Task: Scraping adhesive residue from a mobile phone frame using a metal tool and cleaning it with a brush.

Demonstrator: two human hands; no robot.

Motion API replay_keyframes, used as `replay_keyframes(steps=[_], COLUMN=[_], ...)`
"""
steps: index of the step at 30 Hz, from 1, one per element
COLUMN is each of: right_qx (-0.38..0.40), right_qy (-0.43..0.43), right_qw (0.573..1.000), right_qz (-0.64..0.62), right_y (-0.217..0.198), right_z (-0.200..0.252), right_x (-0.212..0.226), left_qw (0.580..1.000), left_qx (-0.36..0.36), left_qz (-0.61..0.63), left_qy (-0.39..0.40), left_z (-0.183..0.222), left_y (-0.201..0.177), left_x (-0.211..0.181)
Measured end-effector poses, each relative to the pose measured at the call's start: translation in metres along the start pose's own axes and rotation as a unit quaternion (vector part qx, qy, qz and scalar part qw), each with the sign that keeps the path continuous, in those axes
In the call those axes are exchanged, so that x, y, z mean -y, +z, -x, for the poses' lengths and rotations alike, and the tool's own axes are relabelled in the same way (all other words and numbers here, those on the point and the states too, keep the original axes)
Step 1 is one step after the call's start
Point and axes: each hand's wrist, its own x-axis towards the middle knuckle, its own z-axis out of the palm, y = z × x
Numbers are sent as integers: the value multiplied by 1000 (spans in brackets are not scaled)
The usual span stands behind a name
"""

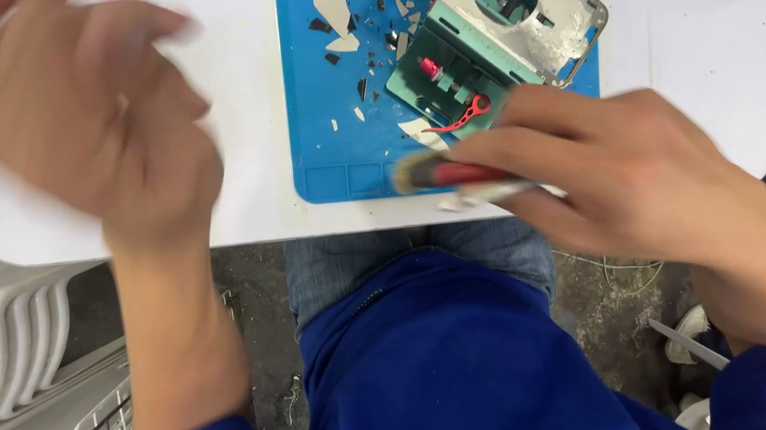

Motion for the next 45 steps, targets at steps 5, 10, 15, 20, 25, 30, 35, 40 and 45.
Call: replay_keyframes(steps=[5, 10, 15, 20, 25, 30, 35, 40, 45], right_qx=[-113, -163, -105, -60, -168, -61, 4, 35, -72], right_qy=[118, 171, 212, 219, 279, 255, 292, 195, -79], right_qw=[976, 950, 944, 915, 890, 855, 873, 970, 994], right_qz=[-148, -202, -230, -332, -320, -447, -390, -144, 16], right_y=[7, 12, 35, 139, 236, 267, 274, 325, 286], right_z=[61, 101, 137, 116, 83, 67, 70, 74, 3], right_x=[-16, -18, 6, 8, -7, 2, 2, -78, -28], left_qw=[917, 867, 793, 903, 927, 881, 844, 852, 867], left_qx=[223, 442, 578, 412, 325, 364, 309, 308, 304], left_qz=[-182, 226, -3, -1, -62, 112, 134, 119, 106], left_qy=[275, 52, -191, -127, -177, -281, -418, -407, -381], left_z=[54, 179, 180, 227, 281, 311, 326, 319, 319], left_y=[-33, 21, 31, 41, 18, -19, -18, -15, -6], left_x=[-89, -47, -4, -19, -48, -67, -76, -73, -68])
